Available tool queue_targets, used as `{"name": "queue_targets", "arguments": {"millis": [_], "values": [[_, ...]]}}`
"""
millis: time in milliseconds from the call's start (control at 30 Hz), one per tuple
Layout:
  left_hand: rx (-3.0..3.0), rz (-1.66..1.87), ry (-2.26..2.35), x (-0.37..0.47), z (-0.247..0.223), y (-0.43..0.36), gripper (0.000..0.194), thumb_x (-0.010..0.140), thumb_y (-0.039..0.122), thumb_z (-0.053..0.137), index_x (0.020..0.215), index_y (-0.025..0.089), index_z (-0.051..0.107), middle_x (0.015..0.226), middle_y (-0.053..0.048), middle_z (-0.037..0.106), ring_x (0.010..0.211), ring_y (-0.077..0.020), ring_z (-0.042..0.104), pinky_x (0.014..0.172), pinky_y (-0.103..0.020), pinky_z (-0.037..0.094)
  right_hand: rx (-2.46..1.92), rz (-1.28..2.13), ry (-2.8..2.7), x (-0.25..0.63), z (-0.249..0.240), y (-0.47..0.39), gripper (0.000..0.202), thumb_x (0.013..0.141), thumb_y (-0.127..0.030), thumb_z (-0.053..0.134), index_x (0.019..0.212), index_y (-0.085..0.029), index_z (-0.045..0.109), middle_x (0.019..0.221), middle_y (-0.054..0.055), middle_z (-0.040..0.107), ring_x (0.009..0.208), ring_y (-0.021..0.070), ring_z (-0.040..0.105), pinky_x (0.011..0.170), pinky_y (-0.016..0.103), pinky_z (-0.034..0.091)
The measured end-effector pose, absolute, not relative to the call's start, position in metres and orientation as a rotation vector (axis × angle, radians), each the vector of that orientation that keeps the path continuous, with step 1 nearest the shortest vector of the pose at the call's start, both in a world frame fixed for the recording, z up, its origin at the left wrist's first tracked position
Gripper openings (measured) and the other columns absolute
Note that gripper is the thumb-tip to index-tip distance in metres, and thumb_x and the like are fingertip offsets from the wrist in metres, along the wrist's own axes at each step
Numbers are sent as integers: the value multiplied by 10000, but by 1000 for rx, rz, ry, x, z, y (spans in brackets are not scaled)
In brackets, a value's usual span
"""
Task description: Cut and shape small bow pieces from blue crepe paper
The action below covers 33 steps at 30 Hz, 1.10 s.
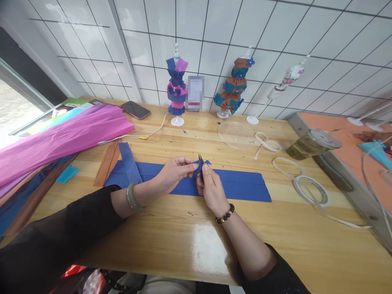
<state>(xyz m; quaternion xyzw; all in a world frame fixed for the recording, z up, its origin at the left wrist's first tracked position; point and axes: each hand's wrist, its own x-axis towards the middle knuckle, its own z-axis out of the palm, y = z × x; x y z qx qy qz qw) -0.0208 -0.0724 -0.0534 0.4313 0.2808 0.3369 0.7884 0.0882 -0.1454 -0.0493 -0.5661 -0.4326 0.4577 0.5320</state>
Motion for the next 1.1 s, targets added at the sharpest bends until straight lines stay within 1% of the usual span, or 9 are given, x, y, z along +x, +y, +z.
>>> {"name": "queue_targets", "arguments": {"millis": [133,367,633,1100], "values": [[967,735,625,-21,-52,-72,212,592,264,739,665,112,610,606,22,560,564,-62,475,604,-245,339,-1351,1094,-1049,89,-50,-145,506,874,-555,327,522,-192,348,452,-66,271,368,52,253,359,208,203],[962,708,645,-21,-53,-73,208,596,257,731,649,109,594,564,25,540,537,-57,453,576,-237,319,-1346,1098,-1068,91,-51,-144,519,877,-560,313,507,-197,321,448,-65,256,369,50,242,361,213,202],[961,710,618,-22,-52,-71,190,599,242,727,644,110,598,582,20,542,563,-65,464,608,-246,338,-1346,1096,-1081,93,-51,-145,515,871,-567,325,512,-197,313,459,-66,254,373,48,246,356,208,211],[974,702,594,-23,-52,-69,179,602,239,724,636,109,606,585,14,547,572,-70,467,608,-244,346,-1357,1102,-1095,94,-50,-146,507,869,-571,320,522,-202,316,463,-68,252,379,54,236,356,211,206]]}}
